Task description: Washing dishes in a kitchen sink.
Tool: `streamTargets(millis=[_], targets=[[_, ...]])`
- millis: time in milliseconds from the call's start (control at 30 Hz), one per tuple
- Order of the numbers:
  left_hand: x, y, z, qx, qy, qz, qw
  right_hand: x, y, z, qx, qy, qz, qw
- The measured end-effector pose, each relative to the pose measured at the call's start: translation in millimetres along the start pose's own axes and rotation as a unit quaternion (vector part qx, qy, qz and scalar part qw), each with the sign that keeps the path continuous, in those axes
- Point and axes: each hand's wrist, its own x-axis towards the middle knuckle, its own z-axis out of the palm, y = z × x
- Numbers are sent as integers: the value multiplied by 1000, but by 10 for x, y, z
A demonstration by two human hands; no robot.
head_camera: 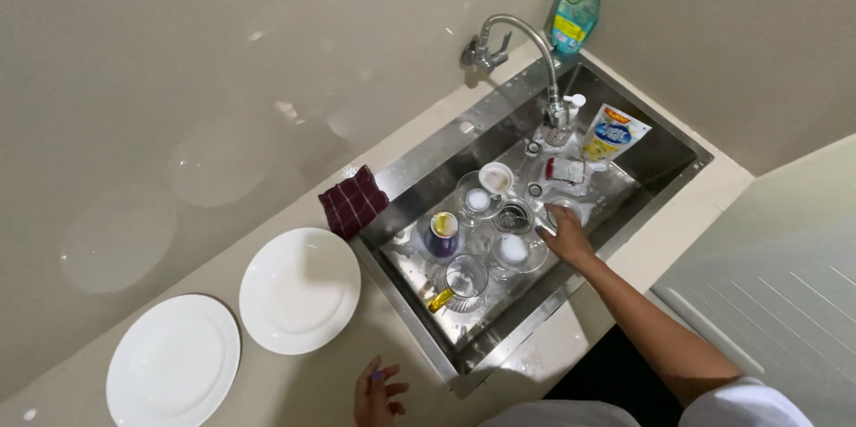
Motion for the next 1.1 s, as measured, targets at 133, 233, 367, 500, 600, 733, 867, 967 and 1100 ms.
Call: streamTargets(millis=[133, 233, 367, 500, 600, 733, 867, 967, 1100], targets=[[-339, 128, 635, -5, -72, 98, 993, -14, 156, 213, 64, -75, 121, 988], [-472, 203, 966, 25, -81, 114, 990, -10, 298, 470, 127, -147, 204, 960], [-375, -53, 1186, -24, -120, 138, 983, -12, 206, 509, 224, -221, 275, 909], [-562, 58, 1523, 47, -73, 122, 989, 40, 190, 458, 274, -275, 303, 870], [-492, -85, 1854, 42, -62, 110, 991, 135, 234, 462, 342, -310, 331, 823], [-694, 279, 2541, 76, -28, -3, 997, 270, 330, 166, 383, -334, 344, 790], [-516, 144, 3183, 162, -56, 150, 974, 636, 418, -383, 406, -374, 322, 770], [-454, 294, 3776, 260, -50, 252, 931, 942, 520, -867, 423, -406, 328, 740], [-421, 658, 4539, 369, -52, 375, 849, 1121, 942, -966, 488, -435, 314, 688]])
